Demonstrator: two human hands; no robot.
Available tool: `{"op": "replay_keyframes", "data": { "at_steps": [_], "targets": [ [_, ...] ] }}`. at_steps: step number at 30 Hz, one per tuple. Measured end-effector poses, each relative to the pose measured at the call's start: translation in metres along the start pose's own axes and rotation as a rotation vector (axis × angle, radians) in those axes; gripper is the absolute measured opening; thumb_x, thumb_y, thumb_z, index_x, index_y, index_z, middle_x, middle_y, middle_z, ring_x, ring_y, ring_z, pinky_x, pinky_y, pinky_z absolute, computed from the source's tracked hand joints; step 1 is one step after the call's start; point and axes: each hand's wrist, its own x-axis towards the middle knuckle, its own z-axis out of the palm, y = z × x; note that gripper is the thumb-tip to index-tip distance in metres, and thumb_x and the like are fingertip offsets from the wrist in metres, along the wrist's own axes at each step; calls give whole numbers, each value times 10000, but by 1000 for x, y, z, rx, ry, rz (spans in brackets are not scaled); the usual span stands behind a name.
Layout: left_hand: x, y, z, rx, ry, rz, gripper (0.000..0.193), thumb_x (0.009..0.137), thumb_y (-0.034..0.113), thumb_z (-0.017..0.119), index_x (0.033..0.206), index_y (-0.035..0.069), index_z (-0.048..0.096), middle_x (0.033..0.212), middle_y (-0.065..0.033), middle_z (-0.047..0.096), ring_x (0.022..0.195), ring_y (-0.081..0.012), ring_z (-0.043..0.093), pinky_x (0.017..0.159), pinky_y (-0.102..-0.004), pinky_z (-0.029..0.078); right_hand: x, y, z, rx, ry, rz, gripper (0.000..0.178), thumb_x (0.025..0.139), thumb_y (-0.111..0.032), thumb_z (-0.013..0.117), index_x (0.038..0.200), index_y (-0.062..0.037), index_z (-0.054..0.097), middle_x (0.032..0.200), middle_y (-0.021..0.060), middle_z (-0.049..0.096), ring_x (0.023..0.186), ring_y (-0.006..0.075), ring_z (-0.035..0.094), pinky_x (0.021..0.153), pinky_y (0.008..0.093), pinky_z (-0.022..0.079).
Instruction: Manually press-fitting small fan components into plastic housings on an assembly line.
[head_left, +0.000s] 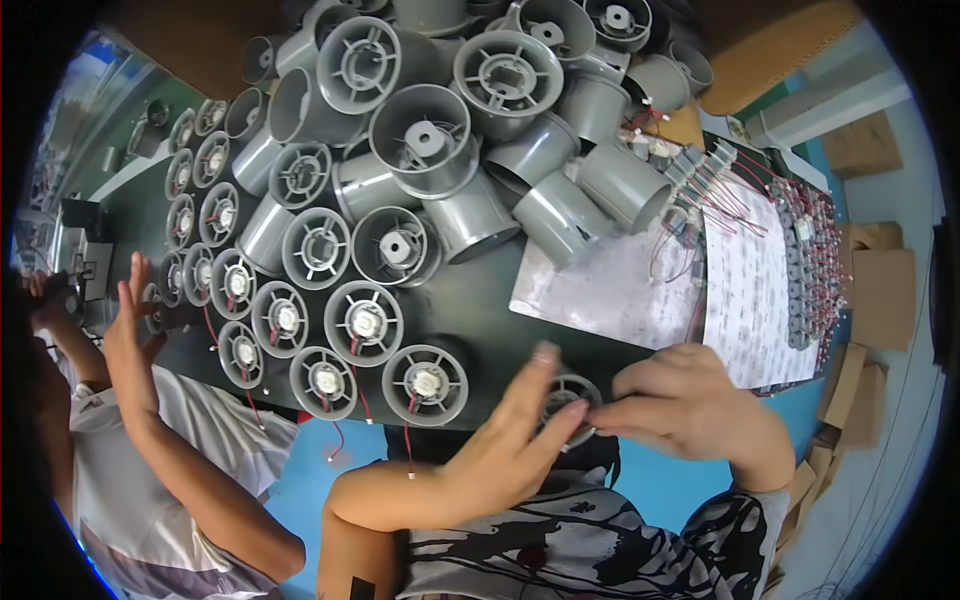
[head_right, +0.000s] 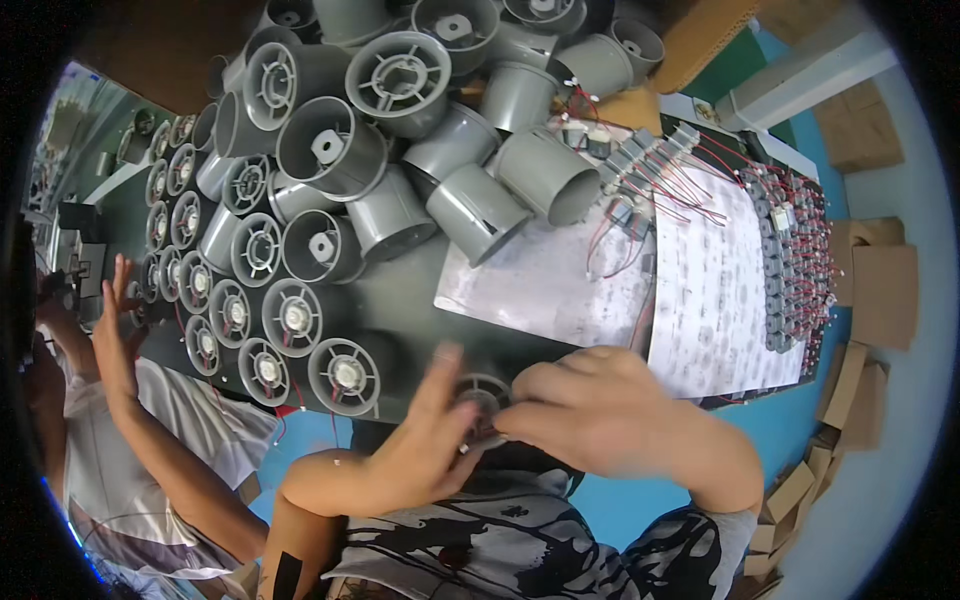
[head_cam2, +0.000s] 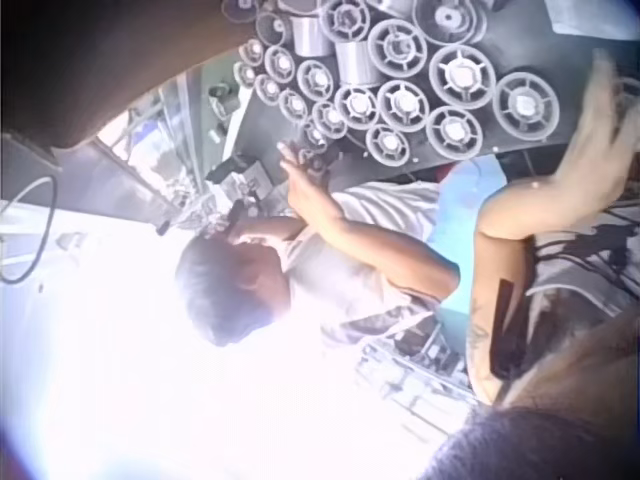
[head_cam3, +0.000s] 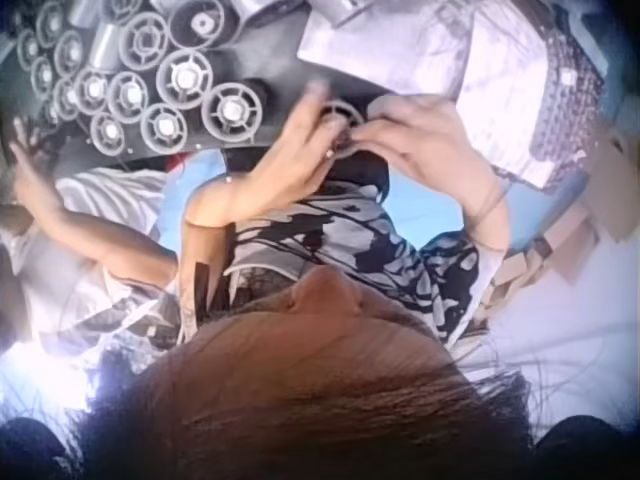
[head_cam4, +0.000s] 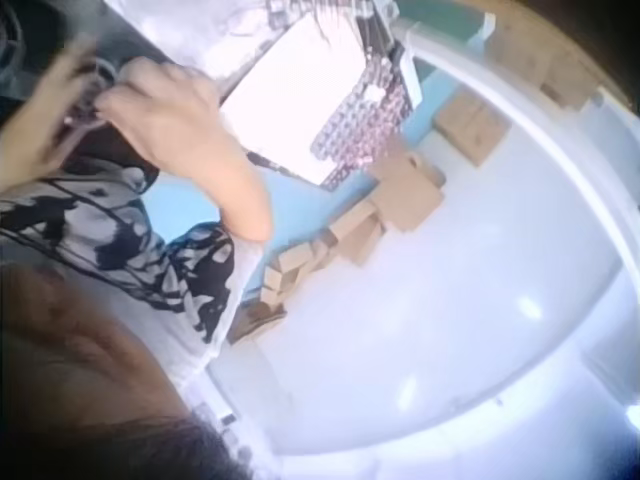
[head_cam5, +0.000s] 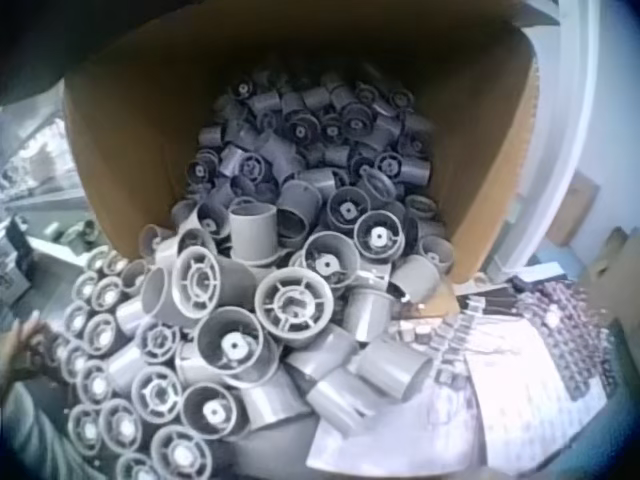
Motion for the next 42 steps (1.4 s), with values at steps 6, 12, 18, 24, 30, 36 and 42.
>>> {"op": "replay_keyframes", "data": {
  "at_steps": [6, 12, 18, 24, 30, 36, 42],
  "targets": [
    [-7, -20, 20, -17, 248, 45, 1028, 629, 18, 677, 1277, 117, -115, 1158, -248, 371, 1082, -362, 389, 855, -451, 345, -1, -14, 9, -489, -59, -118, 233, 548, -152, 542, 774, -125, 592, 725, -15, 495, 536, 100, 456, 492, 224, 346],
    [-4, -14, 14, -158, 263, 24, 903, 593, -52, 642, 1270, -8, 46, 1139, -263, 416, 1047, -363, 441, 879, -388, 356, 13, -18, 12, -632, -173, -264, 181, 546, -135, 506, 705, -60, 550, 643, -7, 430, 511, 102, 406, 467, 224, 328],
    [-7, -8, 3, 11, 148, -102, 571, 614, -7, 638, 1109, -104, 371, 1119, -242, 442, 1015, -336, 469, 834, -340, 407, 23, -13, 14, -478, -193, -281, 106, 546, -133, 508, 626, -69, 485, 613, 3, 401, 488, 106, 405, 453, 221, 321],
    [-9, -7, 2, 114, 238, -37, 218, 637, 3, 613, 835, -59, 546, 940, -174, 533, 800, -288, 545, 664, -334, 468, 13, -9, 18, -375, -103, -132, 169, 601, -140, 521, 754, -70, 534, 666, 29, 459, 526, 126, 459, 466, 228, 342],
    [-18, -4, -2, -63, 187, -74, 102, 676, 16, 579, 756, -36, 542, 808, -133, 559, 702, -272, 555, 616, -323, 468, 7, -31, 12, -781, -175, 74, 246, 621, -158, 524, 851, -72, 538, 737, 47, 488, 573, 136, 469, 489, 249, 350],
    [-11, 2, -3, -341, 169, -190, 80, 729, 24, 531, 778, -36, 550, 748, -138, 566, 657, -275, 555, 610, -313, 459, 9, -40, 14, -985, -111, 151, 287, 614, -155, 515, 891, -85, 542, 782, 75, 485, 553, 135, 442, 494, 242, 360],
    [-12, -1, 0, -412, 188, -334, 109, 735, 28, 531, 806, -52, 552, 802, -162, 578, 683, -278, 568, 616, -301, 460, 7, -28, 12, -431, -138, 223, 355, 613, -92, 541, 968, -101, 546, 778, 81, 485, 594, 171, 463, 555, 285, 387]
  ]
}}
